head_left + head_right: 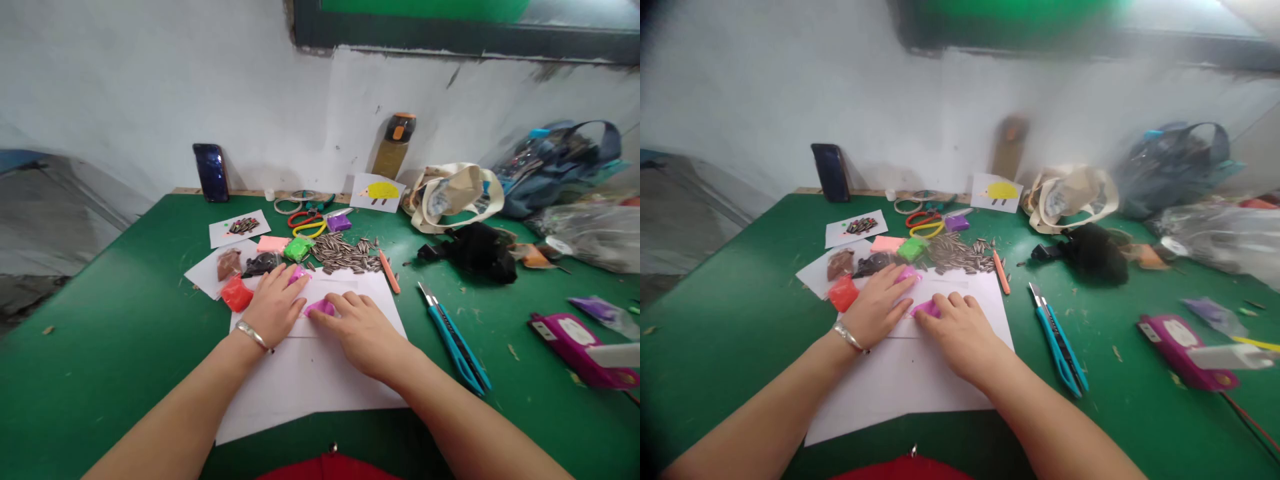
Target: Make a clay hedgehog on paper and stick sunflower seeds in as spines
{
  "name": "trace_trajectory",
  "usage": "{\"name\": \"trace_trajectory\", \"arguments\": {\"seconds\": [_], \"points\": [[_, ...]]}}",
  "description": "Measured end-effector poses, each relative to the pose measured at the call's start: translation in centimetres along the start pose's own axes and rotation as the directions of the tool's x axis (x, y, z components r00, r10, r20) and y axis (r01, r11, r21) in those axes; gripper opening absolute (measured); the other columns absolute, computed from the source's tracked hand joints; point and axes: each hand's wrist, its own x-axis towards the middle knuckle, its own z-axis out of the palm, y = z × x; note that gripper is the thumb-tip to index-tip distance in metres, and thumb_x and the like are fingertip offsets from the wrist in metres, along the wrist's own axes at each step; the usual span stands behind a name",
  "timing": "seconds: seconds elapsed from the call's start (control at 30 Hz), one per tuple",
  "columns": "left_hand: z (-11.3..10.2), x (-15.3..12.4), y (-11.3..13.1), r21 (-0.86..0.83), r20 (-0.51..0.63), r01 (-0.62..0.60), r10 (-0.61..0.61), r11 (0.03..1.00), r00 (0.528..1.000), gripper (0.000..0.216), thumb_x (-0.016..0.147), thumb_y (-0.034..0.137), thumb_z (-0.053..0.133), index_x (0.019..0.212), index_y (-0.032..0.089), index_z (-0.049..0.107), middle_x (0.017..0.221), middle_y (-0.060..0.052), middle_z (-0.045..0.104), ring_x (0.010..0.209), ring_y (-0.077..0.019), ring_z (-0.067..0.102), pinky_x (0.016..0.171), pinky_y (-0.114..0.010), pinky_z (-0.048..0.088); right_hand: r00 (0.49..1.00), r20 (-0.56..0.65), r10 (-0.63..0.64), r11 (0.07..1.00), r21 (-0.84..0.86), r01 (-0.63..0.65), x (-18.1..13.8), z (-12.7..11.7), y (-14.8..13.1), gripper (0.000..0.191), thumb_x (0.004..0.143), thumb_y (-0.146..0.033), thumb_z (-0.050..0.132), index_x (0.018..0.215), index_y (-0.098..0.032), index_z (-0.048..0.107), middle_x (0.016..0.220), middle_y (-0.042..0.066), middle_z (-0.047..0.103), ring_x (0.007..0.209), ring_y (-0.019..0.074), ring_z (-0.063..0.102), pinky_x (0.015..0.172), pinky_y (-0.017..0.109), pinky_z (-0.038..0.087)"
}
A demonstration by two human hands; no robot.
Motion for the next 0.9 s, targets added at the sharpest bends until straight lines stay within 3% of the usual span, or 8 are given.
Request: {"name": "trace_trajectory", "arguments": {"seconds": [0.23, 0.37, 0.53, 0.9], "points": [[-0.06, -0.04, 0.25, 0.005, 0.032, 0.012, -0.013, 1.0, 0.999, 0.04, 0.088, 0.028, 0.049, 0.127, 0.021, 0.054, 0.141, -0.013, 0.044, 0.132, -0.0338, 0.035, 0.105, -0.056, 0.034, 1.0, 0.006, -0.002, 1.0, 0.017, 0.002, 0.21, 0.21, 0.29, 0.049, 0.08, -0.009, 0.046, 0.124, -0.03, 0.051, 0.117, 0.007, 0.053, 0.096, 0.0233, 0.044, 0.078, 0.035, 0.032], [-0.11, 0.02, 0.31, 0.01, 0.033, 0.009, -0.01, 1.0, 0.999, 0.04, 0.089, 0.028, 0.048, 0.128, 0.02, 0.054, 0.141, -0.013, 0.044, 0.132, -0.0342, 0.035, 0.104, -0.056, 0.035, 1.0, 0.002, 0.027, 0.999, 0.034, -0.027, 0.35, 0.35, 0.36, 0.055, 0.08, -0.007, 0.044, 0.131, -0.029, 0.046, 0.119, 0.008, 0.052, 0.097, 0.0226, 0.044, 0.077, 0.034, 0.032], [0.05, 0.08, 0.32, 0.016, 0.041, 0.013, -0.014, 1.0, 0.999, 0.039, 0.089, 0.025, 0.047, 0.127, 0.019, 0.055, 0.14, -0.014, 0.044, 0.132, -0.0342, 0.034, 0.104, -0.055, 0.035, 0.999, -0.003, 0.033, 0.999, -0.019, -0.033, 0.65, 0.46, -0.26, 0.048, 0.084, -0.011, 0.042, 0.128, -0.028, 0.048, 0.118, 0.009, 0.052, 0.096, 0.0248, 0.044, 0.076, 0.037, 0.031], [0.53, -0.07, 0.02, 0.014, 0.005, -0.021, 0.021, 1.0, 1.0, 0.042, 0.087, 0.016, 0.042, 0.127, 0.019, 0.054, 0.14, -0.014, 0.044, 0.132, -0.0329, 0.034, 0.103, -0.054, 0.037, 0.999, 0.011, 0.046, 0.999, 0.005, -0.046, 0.97, 0.11, -0.44, 0.049, 0.085, -0.012, 0.042, 0.13, -0.032, 0.046, 0.113, 0.008, 0.053, 0.092, 0.0235, 0.044, 0.075, 0.036, 0.031]]}}
